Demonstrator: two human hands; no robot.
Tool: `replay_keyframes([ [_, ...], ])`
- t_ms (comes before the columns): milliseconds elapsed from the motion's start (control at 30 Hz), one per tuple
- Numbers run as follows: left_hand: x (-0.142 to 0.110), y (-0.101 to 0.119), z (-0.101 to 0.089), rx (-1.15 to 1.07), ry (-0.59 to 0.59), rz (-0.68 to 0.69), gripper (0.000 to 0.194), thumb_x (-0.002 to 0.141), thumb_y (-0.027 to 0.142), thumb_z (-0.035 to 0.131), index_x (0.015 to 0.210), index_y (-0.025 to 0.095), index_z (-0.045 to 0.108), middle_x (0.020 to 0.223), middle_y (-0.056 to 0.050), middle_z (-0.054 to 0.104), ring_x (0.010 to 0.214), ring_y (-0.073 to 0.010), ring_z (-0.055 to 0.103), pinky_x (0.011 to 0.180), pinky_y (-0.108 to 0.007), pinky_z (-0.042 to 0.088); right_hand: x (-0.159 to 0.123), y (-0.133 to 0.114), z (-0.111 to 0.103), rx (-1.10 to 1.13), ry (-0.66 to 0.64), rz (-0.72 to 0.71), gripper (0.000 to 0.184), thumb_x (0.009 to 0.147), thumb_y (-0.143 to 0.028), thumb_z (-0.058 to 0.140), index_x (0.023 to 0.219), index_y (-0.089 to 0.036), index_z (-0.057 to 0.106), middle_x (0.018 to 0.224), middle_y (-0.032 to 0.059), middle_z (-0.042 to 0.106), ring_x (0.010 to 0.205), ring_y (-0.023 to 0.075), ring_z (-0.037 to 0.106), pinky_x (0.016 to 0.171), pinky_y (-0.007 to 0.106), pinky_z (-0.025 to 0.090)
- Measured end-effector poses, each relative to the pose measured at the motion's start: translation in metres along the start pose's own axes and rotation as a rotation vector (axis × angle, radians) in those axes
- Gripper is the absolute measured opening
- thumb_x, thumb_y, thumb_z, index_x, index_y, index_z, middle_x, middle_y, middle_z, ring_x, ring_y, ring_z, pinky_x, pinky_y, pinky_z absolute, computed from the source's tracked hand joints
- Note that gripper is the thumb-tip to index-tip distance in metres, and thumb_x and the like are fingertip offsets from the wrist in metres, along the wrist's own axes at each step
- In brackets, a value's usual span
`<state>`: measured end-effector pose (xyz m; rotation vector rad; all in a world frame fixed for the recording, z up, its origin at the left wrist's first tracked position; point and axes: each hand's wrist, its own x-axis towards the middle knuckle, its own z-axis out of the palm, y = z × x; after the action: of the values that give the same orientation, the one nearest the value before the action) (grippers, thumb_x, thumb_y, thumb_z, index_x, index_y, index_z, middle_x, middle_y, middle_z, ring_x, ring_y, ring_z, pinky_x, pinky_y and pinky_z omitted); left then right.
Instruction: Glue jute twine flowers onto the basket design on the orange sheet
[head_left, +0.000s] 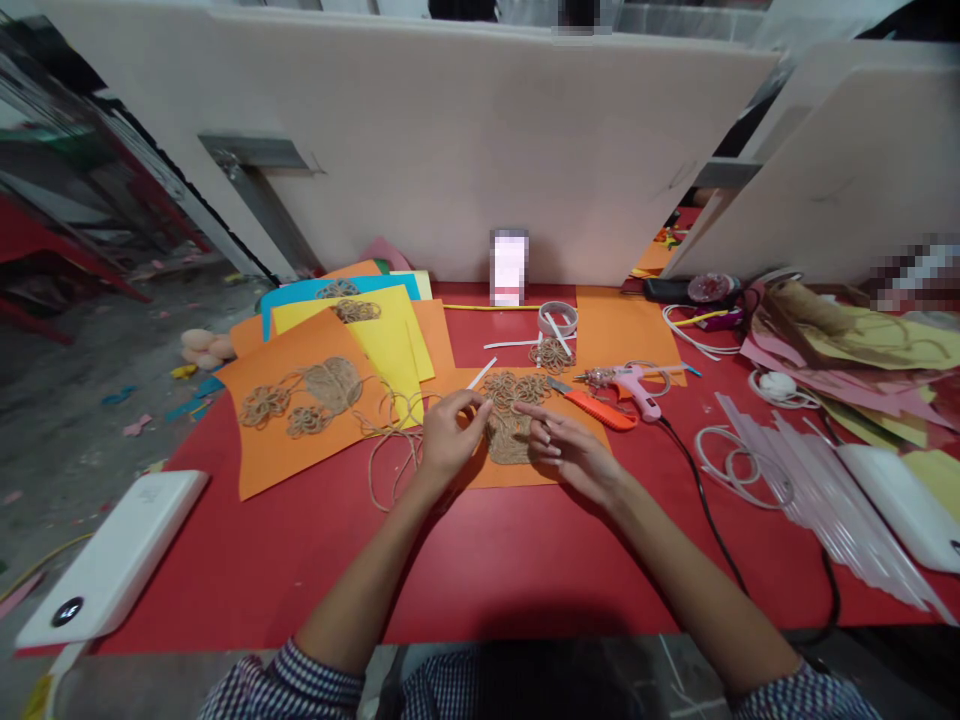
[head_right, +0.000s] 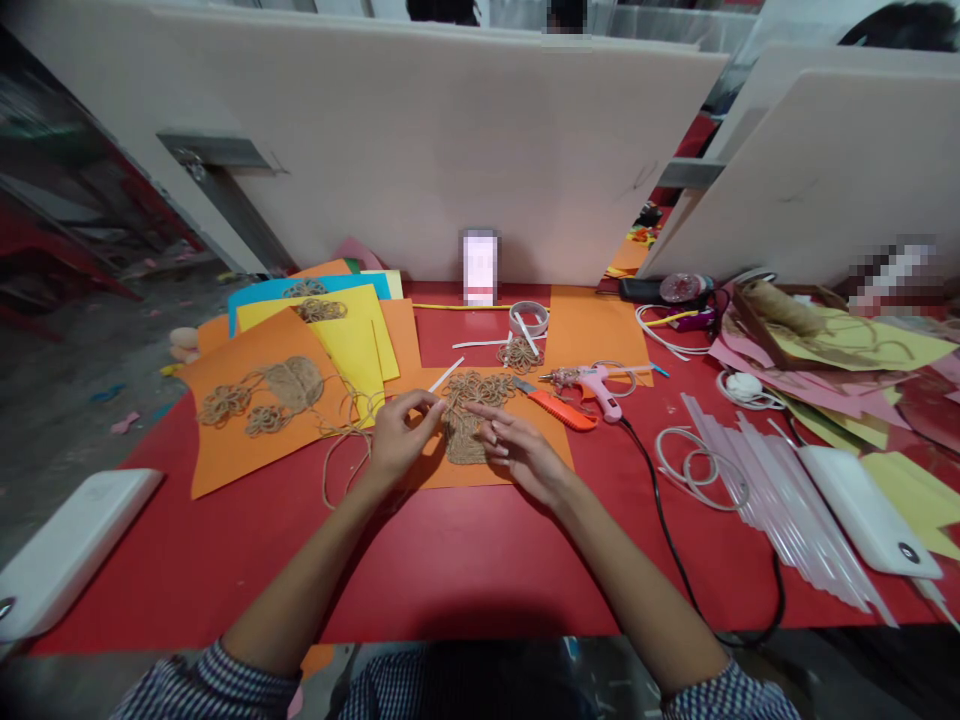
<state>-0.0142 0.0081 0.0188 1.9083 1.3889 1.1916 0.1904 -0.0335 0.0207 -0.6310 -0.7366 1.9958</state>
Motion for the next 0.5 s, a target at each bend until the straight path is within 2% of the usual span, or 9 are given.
replay_keyframes([
  [167,0.001,-0.002,0.003,-0.205,-0.025,-0.144,0.018,0.085,0.036,0.066,0.079,0.020,0.070,0.078,-0.002,0.072,0.073,-0.0159,0.065,0.069,-0.028,0.049,0.001,0.002,-0.003,-0.026,0.026,-0.020,0.042,0.080,-0.032,0.076,0.119,-0.020,0.066,0.074,-0.0042,0.036,0.059,0.0078,0.023,0.049,0.018,0.024],
  [300,-0.001,-0.004,0.004,-0.391,-0.046,-0.224,0.021,0.083,0.040,0.068,0.083,0.019,0.072,0.081,-0.005,0.073,0.074,-0.0176,0.066,0.065,-0.029,0.051,0.004,0.007,-0.012,-0.105,0.119,-0.059,0.022,0.081,-0.036,0.077,0.091,-0.020,0.065,0.066,-0.0061,0.033,0.054,0.0065,0.021,0.047,0.018,0.016],
  [367,-0.001,-0.001,0.000,-0.423,-0.034,-0.214,0.022,0.083,0.041,0.069,0.085,0.019,0.073,0.084,-0.005,0.074,0.076,-0.0177,0.066,0.065,-0.029,0.052,0.006,0.008,-0.016,-0.114,0.149,-0.083,0.026,0.080,-0.038,0.078,0.081,-0.019,0.060,0.063,-0.0068,0.031,0.053,0.0058,0.020,0.046,0.018,0.014],
  [500,-0.001,0.009,-0.013,-0.398,-0.055,-0.078,0.019,0.084,0.037,0.070,0.086,0.019,0.074,0.091,-0.006,0.074,0.084,-0.0181,0.066,0.072,-0.029,0.052,0.008,0.006,-0.020,-0.109,0.200,-0.121,0.032,0.075,-0.043,0.082,0.080,-0.018,0.061,0.062,-0.0075,0.028,0.053,0.0057,0.021,0.046,0.017,0.017],
])
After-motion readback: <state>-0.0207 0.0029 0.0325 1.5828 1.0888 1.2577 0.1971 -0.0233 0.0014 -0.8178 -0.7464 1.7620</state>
